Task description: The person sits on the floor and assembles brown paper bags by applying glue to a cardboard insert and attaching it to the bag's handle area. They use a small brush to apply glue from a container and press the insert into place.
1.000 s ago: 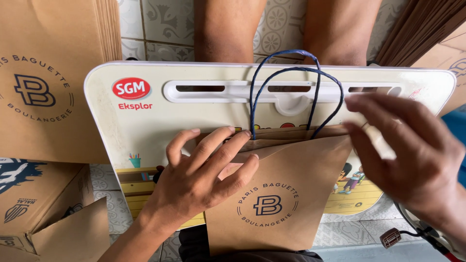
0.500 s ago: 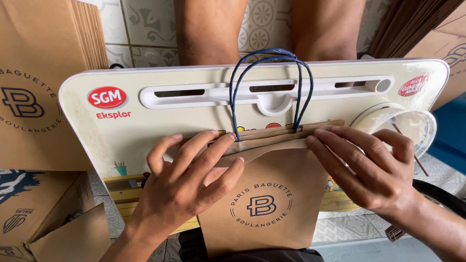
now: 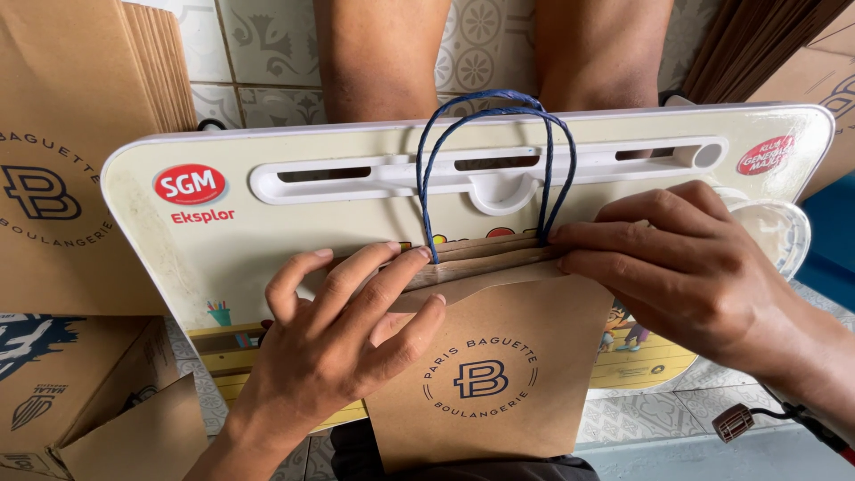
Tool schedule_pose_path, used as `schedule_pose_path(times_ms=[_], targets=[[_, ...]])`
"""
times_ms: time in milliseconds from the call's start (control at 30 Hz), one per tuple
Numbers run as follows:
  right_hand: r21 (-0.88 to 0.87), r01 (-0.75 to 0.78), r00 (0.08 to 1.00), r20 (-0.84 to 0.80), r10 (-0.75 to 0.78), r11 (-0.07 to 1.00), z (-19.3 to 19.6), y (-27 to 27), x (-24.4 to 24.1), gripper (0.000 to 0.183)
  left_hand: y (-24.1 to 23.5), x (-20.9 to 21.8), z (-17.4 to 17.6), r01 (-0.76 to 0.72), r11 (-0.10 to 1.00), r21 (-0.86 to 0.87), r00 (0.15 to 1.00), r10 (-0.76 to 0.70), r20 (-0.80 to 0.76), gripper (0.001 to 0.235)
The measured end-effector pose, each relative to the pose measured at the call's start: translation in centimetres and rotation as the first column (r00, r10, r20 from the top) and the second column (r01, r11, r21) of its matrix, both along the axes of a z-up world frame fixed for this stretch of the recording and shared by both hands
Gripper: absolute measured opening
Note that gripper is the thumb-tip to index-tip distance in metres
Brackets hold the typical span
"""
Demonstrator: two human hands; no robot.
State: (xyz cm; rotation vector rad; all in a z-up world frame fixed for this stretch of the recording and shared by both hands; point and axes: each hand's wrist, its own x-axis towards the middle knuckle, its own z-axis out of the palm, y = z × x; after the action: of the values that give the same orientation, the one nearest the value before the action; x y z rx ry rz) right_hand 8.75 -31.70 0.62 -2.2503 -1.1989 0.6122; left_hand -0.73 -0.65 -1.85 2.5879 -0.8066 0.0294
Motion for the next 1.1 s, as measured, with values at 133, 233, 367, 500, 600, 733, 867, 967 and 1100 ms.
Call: schedule_pose_path(times_ms=[133, 233, 367, 500, 600, 733, 867, 967, 1100], targets=[[0.002, -0.043, 0.998, -0.045, 0.043, 0.999, -0.3, -0.3, 0.8, 0.022, 0.0, 0.2, 0.0, -0.009, 1.000, -0.018, 1.000, 0.009, 0.008, 0.037], [-0.021, -0.067, 0.995, -0.077, 0.065, 0.998, -0.3, -0.3, 0.9, 0.025, -0.1, 0.2, 0.0, -0.012, 0.999, -0.030, 1.000, 0.013, 0.011, 0.036], [0.008, -0.100, 0.991, -0.086, 0.101, 0.995, -0.4, -0.2, 1.4, 0.025, 0.0, 0.4, -0.1, -0.014, 0.999, -0.038, 1.000, 0.015, 0.016, 0.033], [0.051, -0.101, 0.985, -0.135, 0.107, 0.994, -0.6, 0.1, 1.7, 0.023, 0.0, 0.3, -0.1, -0.019, 0.999, -0.040, 1.000, 0.020, 0.019, 0.032], [0.040, -0.154, 0.984, -0.085, 0.157, 0.987, -0.8, -0.1, 1.8, 0.025, 0.1, 0.4, 0.0, -0.012, 0.999, -0.041, 1.000, 0.012, 0.005, 0.032], [0.037, -0.179, 0.980, -0.078, 0.182, 0.983, -0.9, -0.3, 1.8, 0.030, 0.0, 0.5, 0.2, -0.026, 0.999, -0.039, 1.000, 0.026, 0.005, 0.028], [0.037, -0.166, 0.983, -0.072, 0.168, 0.985, -1.0, -0.1, 1.7, 0.026, 0.0, 0.4, 0.0, -0.023, 0.998, -0.054, 1.000, 0.023, -0.010, 0.029], [0.055, -0.158, 0.984, -0.080, 0.162, 0.986, -0.9, 0.0, 1.7, 0.026, -0.1, 0.4, 0.1, -0.031, 0.998, -0.046, 1.000, 0.030, -0.008, 0.029], [0.080, -0.145, 0.984, -0.093, 0.152, 0.986, -0.9, 0.2, 1.7, 0.025, 0.0, 0.4, 0.1, -0.033, 0.998, -0.056, 0.999, 0.032, -0.023, 0.030]])
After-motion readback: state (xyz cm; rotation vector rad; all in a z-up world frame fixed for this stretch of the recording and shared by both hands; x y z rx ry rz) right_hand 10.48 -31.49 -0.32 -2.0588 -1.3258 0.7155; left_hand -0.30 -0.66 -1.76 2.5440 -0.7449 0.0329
